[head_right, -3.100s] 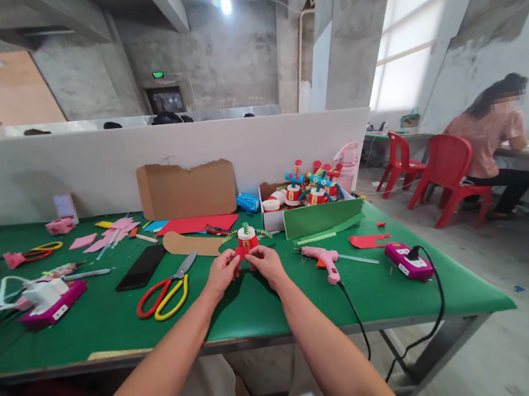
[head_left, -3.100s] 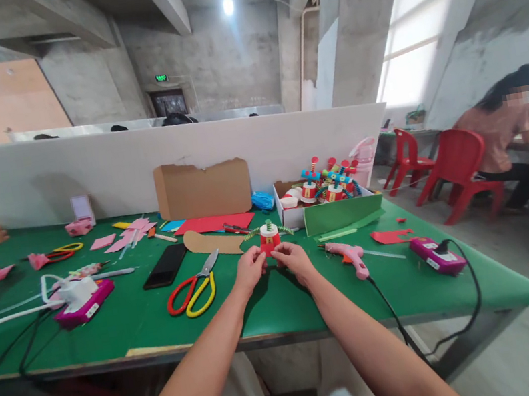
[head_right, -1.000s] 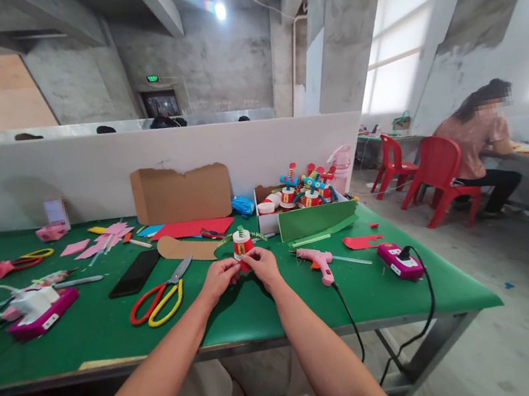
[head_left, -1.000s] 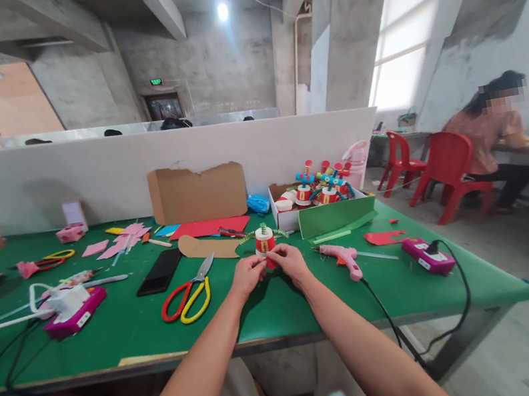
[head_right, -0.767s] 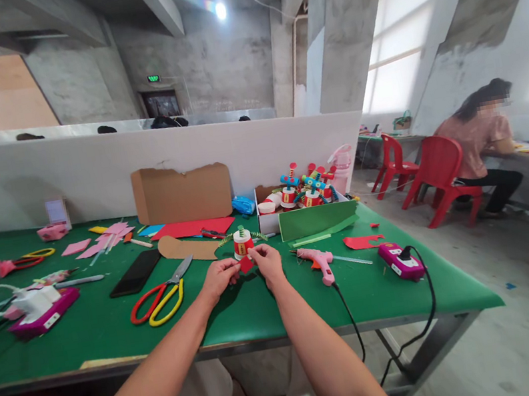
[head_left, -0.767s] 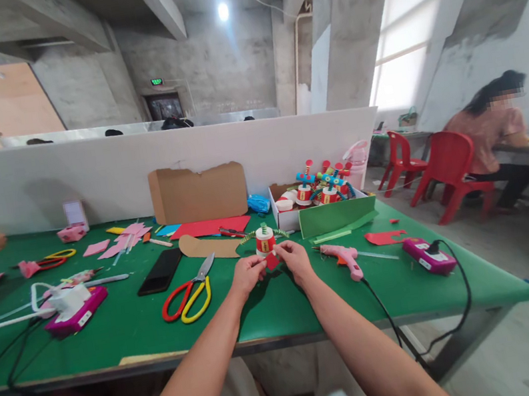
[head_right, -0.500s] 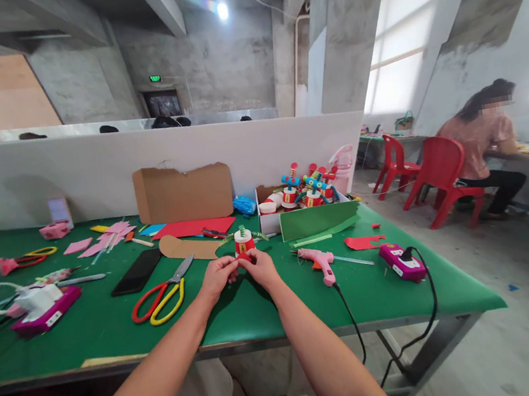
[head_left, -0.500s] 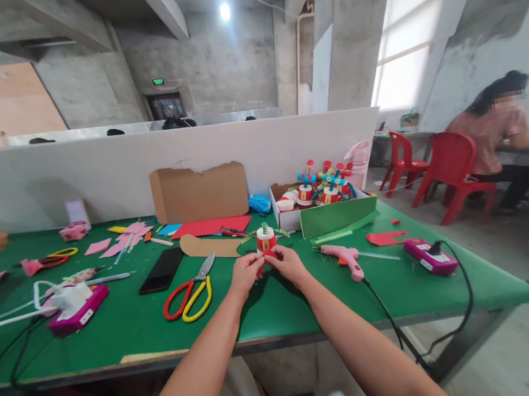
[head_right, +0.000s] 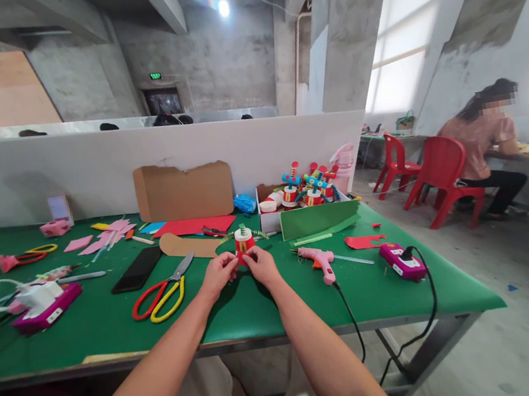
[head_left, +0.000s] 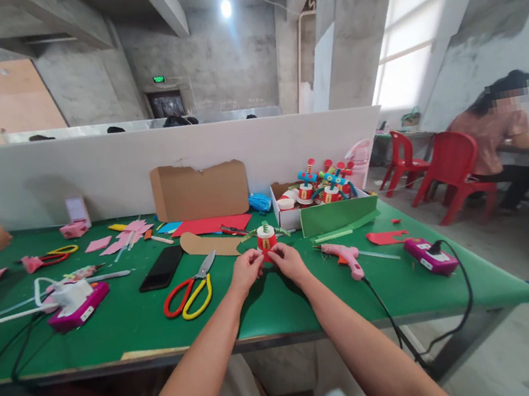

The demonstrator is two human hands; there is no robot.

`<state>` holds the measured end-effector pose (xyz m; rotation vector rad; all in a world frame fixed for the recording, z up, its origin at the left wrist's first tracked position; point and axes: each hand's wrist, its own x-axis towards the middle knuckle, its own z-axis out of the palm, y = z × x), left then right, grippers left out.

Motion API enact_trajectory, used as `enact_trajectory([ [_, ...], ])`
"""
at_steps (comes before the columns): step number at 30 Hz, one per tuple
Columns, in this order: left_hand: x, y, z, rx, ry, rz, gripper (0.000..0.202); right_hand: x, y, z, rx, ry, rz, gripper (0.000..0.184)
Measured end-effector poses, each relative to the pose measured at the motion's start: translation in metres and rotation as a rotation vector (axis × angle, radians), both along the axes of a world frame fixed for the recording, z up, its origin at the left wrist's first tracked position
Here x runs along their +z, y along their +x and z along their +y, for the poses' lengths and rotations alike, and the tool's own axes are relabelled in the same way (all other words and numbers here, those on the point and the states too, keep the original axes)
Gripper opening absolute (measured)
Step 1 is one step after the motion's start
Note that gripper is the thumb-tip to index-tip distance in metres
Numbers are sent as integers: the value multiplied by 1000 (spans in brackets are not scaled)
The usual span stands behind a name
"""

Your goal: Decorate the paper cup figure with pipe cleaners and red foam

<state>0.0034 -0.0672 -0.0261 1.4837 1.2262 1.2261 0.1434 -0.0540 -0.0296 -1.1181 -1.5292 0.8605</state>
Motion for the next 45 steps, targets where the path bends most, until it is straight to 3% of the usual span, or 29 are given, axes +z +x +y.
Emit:
enact_trajectory([
  [7,0,-1,-1,18,2,-10,27,5,-2,-3,18,-108,186,27],
  [12,-1,-1,0,-8,17,-19,30,-1,-1,-1,100,-84,88,27],
  [22,2,-1,-2,-24,-6,44,22,0,3,1,-22,-26,10,27],
  [29,0,-1,1,14,-33,-28,24,8,5,-1,-151,-84,152,31],
  [33,-1,-1,2,19,-40,-82,25,7,1,-3,-64,-150,256,35],
  [36,-1,-1,2,-3,-35,-89,26,4,-1,-3,33,-120,172,30],
  [45,0,0,0,2,-18,-99,27,-3,2,2,72,-39,-99,18],
])
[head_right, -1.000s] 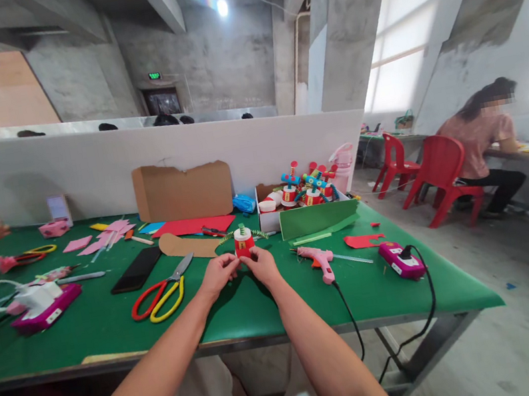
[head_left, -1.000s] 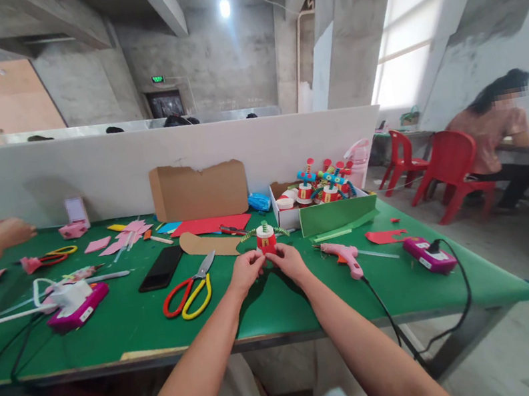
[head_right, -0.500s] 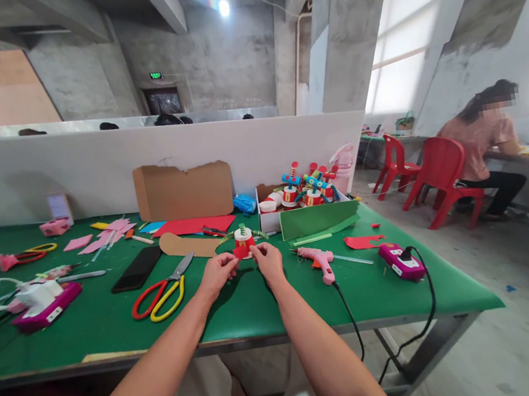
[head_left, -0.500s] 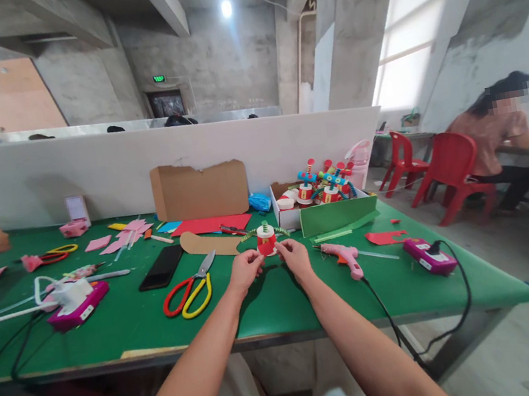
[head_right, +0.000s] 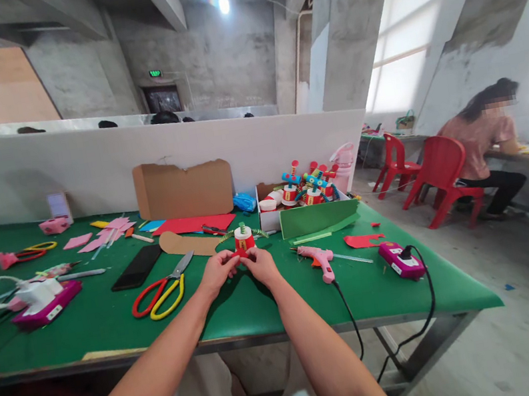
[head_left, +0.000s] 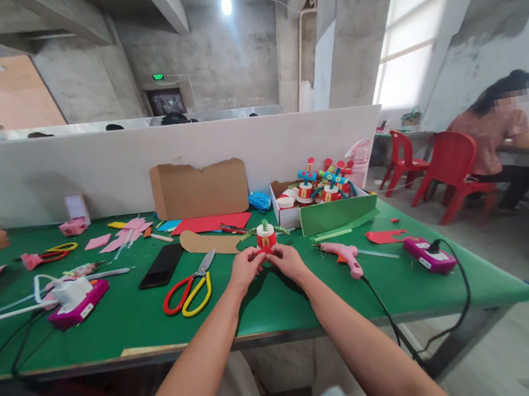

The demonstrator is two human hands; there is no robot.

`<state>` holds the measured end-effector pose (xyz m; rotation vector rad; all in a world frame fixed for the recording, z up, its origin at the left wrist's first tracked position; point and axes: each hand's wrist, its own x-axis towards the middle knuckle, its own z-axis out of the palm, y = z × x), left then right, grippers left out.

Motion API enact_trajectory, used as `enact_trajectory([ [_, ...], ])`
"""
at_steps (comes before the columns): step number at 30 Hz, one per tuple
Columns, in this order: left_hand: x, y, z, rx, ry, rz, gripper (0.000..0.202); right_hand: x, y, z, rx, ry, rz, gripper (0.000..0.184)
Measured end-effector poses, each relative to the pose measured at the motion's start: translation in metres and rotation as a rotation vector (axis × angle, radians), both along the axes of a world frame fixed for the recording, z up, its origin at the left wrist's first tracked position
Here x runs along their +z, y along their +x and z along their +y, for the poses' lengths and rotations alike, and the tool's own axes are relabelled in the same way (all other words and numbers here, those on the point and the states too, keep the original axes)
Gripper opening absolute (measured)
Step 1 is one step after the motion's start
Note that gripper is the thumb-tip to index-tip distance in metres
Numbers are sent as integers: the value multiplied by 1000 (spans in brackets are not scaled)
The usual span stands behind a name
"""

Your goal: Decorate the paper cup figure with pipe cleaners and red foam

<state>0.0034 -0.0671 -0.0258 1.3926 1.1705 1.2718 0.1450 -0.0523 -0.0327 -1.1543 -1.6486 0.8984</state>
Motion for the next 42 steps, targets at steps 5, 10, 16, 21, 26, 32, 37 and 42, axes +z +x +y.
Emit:
enact_trajectory([
  [5,1,-1,0,41,-7,-42,26,1,0,0,-4,3,-31,18],
  [10,2,-2,1,56,-14,-39,26,1,1,-1,-53,-5,15,17],
  [16,2,-4,1,68,-26,15,25,7,0,-2,-86,-73,216,26],
  [21,1,-5,1,72,-21,-10,24,10,-2,-4,-114,-150,348,38],
  [26,0,-6,1,80,-9,-3,27,4,-1,-5,-17,-83,154,30],
  [32,1,-6,1,95,-9,-28,29,5,0,-3,-74,-71,161,26],
  [37,2,-5,0,69,-29,-32,29,10,-1,-5,-125,-122,306,34],
  [42,4,-4,-2,34,-36,9,28,9,-2,-6,-101,-37,202,30],
])
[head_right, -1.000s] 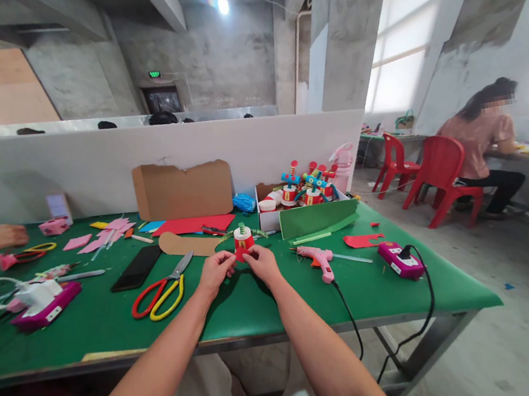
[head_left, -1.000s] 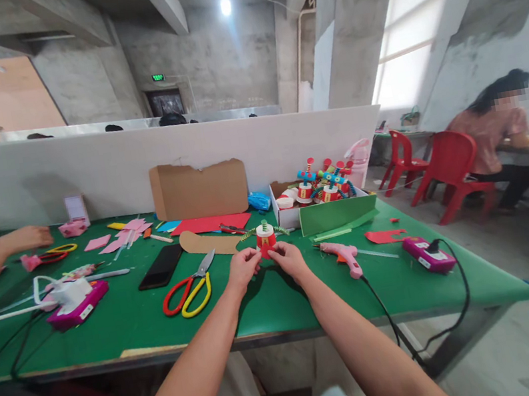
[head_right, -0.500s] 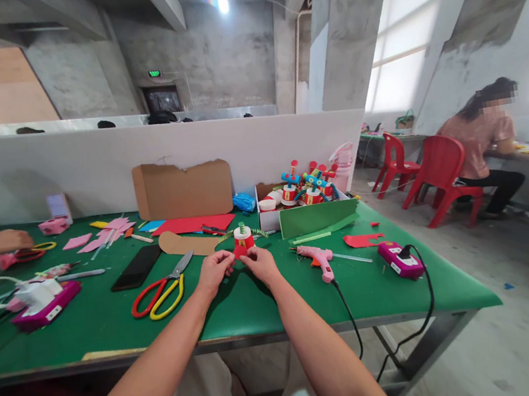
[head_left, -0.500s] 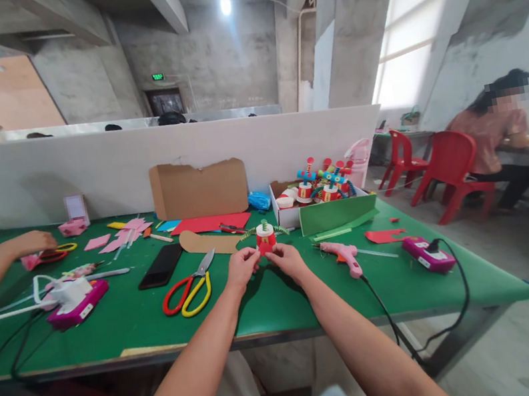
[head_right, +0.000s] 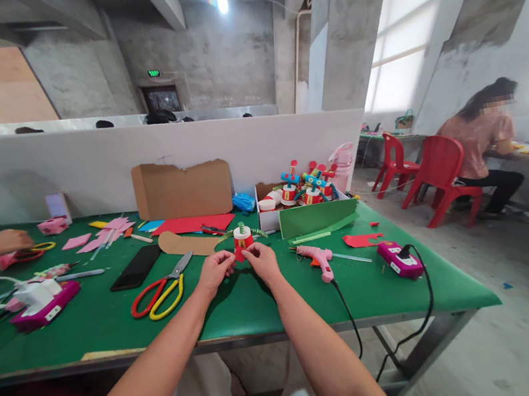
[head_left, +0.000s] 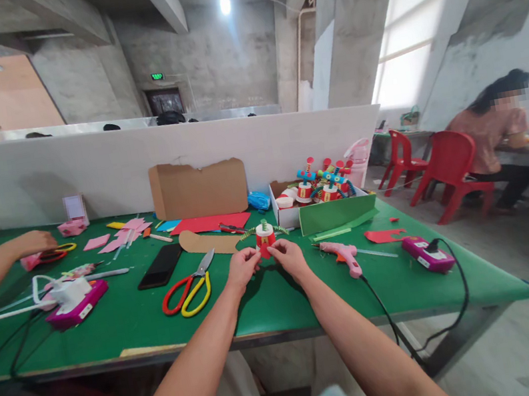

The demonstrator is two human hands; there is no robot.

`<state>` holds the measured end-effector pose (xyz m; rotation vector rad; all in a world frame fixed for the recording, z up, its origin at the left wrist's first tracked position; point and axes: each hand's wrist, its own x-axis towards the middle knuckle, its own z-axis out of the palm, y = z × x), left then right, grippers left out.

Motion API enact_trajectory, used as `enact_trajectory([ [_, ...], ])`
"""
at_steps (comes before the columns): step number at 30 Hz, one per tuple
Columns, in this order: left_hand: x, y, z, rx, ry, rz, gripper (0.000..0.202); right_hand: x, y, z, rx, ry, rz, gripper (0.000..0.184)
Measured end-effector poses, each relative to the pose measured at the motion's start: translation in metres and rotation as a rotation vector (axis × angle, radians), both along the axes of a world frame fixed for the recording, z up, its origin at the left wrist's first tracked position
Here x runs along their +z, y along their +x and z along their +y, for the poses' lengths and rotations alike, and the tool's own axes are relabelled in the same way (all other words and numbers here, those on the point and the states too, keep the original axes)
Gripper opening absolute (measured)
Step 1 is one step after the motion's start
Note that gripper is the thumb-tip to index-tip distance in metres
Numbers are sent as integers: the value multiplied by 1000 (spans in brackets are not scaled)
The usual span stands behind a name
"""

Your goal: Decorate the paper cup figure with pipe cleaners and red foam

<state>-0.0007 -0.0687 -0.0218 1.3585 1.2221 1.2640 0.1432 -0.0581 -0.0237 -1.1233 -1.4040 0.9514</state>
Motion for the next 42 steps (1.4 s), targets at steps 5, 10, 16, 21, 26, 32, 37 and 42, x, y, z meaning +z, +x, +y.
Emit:
enact_trajectory([
  [5,-1,-1,1,4,2,34,29,0,4,4,-63,-19,55,31],
  [10,-1,-1,2,10,7,41,31,2,2,3,-69,-106,185,41],
  [16,2,0,-1,-83,49,102,23,-1,-2,-1,44,7,-15,25],
  [21,2,-1,-1,-84,43,156,22,-3,4,4,-106,23,-31,29],
  [26,0,-2,1,-55,20,91,27,1,3,4,-131,-100,185,44],
  [32,7,4,-5,-4,44,152,29,2,-3,-3,149,-138,180,33],
  [37,23,-41,-30,164,218,566,28,1,-1,-1,160,-219,310,34],
  [42,28,-119,-56,273,69,1289,21,2,-1,-1,159,-274,378,28],
])
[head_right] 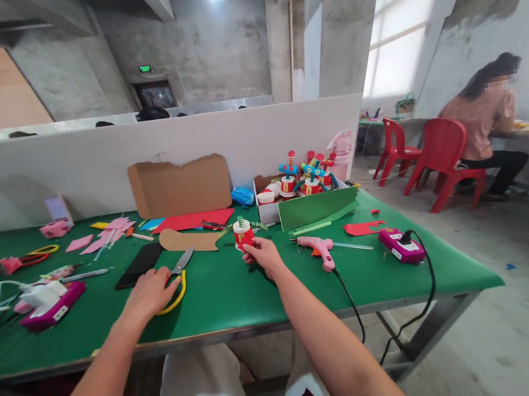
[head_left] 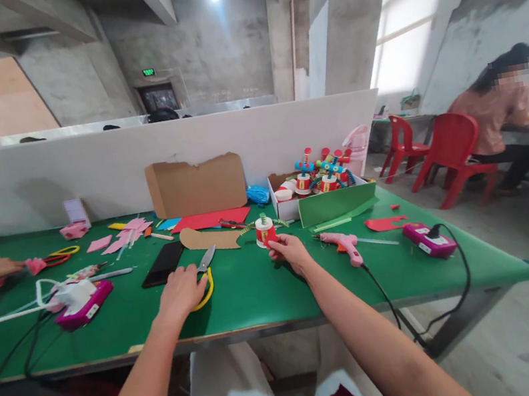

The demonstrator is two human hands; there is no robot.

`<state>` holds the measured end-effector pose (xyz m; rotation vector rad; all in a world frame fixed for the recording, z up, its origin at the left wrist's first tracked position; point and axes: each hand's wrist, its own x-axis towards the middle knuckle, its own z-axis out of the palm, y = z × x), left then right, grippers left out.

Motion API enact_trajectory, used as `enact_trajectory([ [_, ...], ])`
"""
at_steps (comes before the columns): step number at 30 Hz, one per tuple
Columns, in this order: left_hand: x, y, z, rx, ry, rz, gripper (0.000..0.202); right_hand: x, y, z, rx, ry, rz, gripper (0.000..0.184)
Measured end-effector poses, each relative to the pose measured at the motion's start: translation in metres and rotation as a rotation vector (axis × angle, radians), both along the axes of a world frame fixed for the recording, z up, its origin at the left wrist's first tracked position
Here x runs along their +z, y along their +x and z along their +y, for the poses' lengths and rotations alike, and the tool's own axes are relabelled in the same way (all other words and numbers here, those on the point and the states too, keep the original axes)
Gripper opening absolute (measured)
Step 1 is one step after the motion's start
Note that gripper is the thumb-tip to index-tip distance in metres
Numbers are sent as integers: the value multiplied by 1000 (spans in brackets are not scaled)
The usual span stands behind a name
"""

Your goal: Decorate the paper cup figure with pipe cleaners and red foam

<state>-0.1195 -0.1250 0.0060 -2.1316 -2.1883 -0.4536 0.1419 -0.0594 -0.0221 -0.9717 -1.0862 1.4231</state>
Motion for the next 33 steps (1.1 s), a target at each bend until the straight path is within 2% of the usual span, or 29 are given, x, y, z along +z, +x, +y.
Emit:
enact_trajectory([
  [2,0,-13,-7,8,-130,95,21,0,0,-1,24,-29,15,26],
  [4,2,-15,-11,10,-216,119,25,0,1,-1,45,-44,29,26],
  [10,16,-14,-19,76,-353,68,36,1,4,-2,66,-54,101,31],
  [12,17,-19,-26,115,-330,-57,39,1,3,-2,70,-55,129,32],
  [14,17,-22,-35,120,-276,-302,44,1,2,-2,77,-63,150,34],
  [17,14,-17,-46,-36,-214,-706,52,2,0,-3,103,-79,154,37],
  [19,12,-6,-49,-182,-241,-790,54,3,1,-4,130,-76,150,39],
  [21,12,6,-49,-275,-280,-705,46,5,1,-5,140,-69,151,40],
  [23,16,19,-46,-310,-280,-596,36,6,2,-6,130,-64,160,40],
  [26,28,35,-42,-322,-261,-327,27,6,3,-5,113,-72,163,39],
  [29,40,48,-39,-324,-296,12,27,6,3,-4,86,-81,163,38],
  [33,46,62,-36,-301,-363,215,28,7,3,-3,67,-86,177,39],
])
